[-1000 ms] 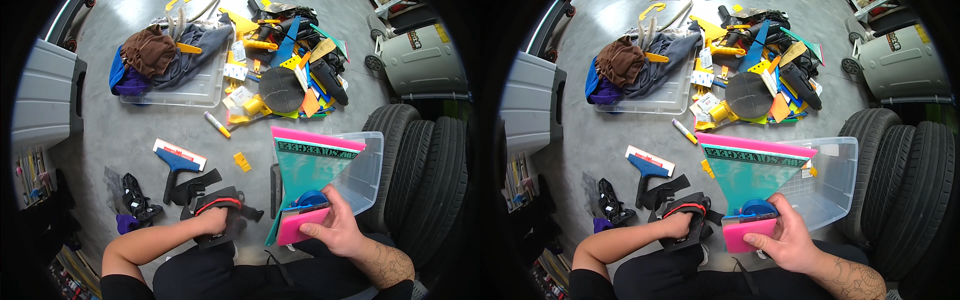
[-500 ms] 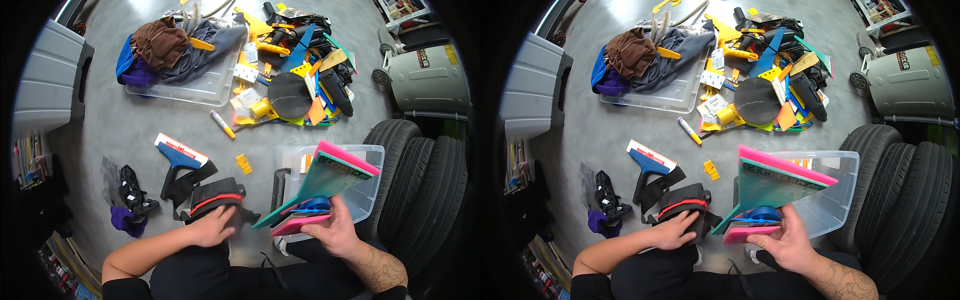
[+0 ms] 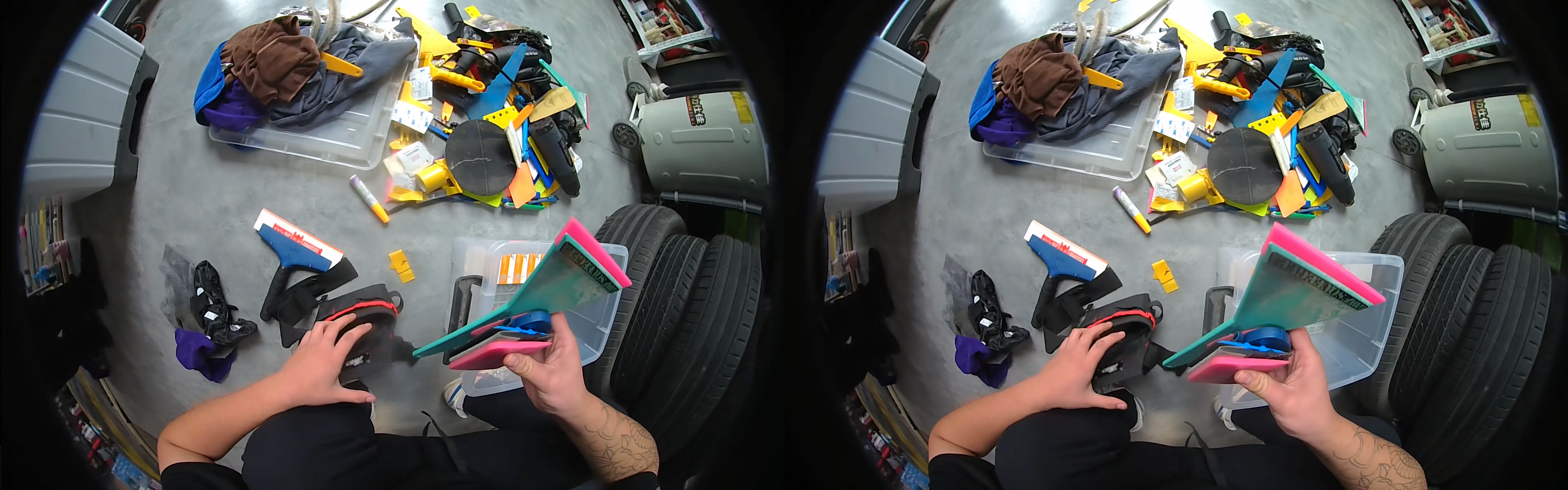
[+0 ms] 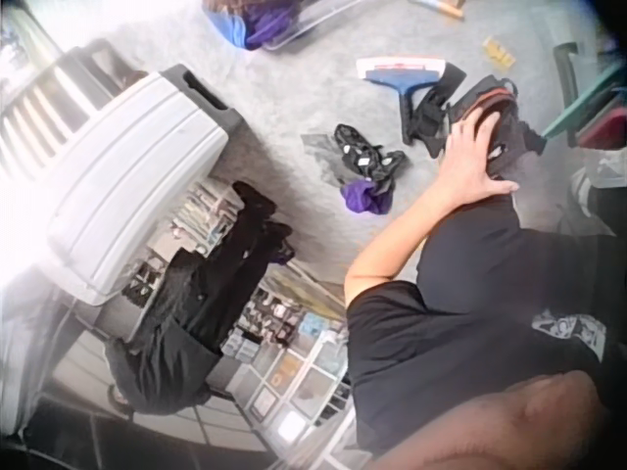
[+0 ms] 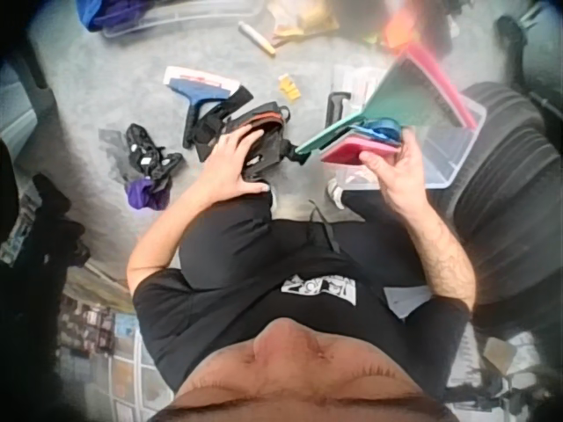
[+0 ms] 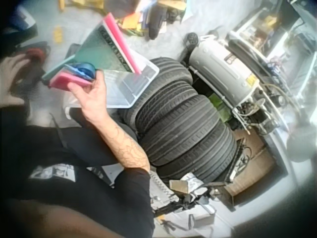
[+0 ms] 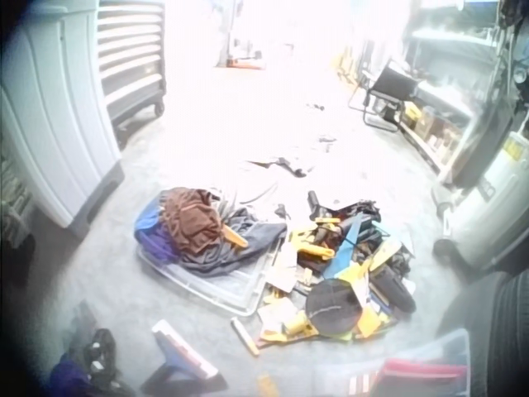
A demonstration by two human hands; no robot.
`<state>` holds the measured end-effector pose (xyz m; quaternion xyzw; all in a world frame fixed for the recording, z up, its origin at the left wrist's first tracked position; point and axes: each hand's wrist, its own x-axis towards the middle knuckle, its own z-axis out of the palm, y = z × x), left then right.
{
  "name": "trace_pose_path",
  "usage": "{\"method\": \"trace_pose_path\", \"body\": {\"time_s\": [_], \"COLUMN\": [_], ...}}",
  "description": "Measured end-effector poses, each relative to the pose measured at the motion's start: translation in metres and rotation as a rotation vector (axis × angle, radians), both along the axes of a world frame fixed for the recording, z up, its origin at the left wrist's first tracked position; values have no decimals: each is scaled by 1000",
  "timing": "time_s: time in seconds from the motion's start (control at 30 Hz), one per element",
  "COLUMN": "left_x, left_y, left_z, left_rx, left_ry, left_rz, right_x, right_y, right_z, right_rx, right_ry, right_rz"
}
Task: The person sits on the floor and sorts a pile of assorted tools and accessories into a clear plastic bin. They handle squeegees, scrapers, cloths, and small parts, placing them into the bin and a black pouch.
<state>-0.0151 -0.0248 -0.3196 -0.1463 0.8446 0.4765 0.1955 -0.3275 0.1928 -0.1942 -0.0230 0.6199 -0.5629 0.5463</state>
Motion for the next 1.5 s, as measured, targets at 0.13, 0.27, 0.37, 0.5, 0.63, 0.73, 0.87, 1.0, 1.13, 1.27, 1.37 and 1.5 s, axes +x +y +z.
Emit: {"method": "trace_pose_path", "body": {"time_s": [0.13, 0.27, 0.37, 0.5, 0.63, 0.73, 0.87, 1.0, 1.13, 1.27, 1.37, 1.5], "left_x": [3, 2, -1, -4, -5, -3, 3, 5, 0, -5, -6, -7], "left_y": [3, -7, -30, -61, -75, -77, -81, -93, -92, -77, -67, -56], "left_z": [-7, -28, -49, -79, -108, -120, -110, -80, -59, -54, -62, -80], "left_rx": [-118, 133, 365, 519, 650, 773, 717, 259, -63, -422, -547, -684], "left_ry": [-67, -74, -262, -327, -356, -443, -298, -146, -21, -41, -142, -118], "left_rz": [32, 4, 9, 111, 92, 184, 323, 494, 474, 407, 342, 309], "right_x": [1, 3, 4, 6, 7, 7, 7, -1, -23, -59, -97, -141], "right_y": [-6, -8, -7, -5, -3, -1, -1, -3, -5, 3, 21, 55], "right_z": [4, 7, 7, 8, 10, 12, 14, 17, 17, 18, 20, 17], "right_rx": [6, 7, -13, -15, -40, -34, 16, 11, -11, 26, 141, 323], "right_ry": [-2, 41, 37, 23, 17, 40, 48, 105, 153, 148, 216, 552], "right_rz": [-43, 15, 38, 38, 20, 16, 7, -49, -95, -87, 42, 515]}}
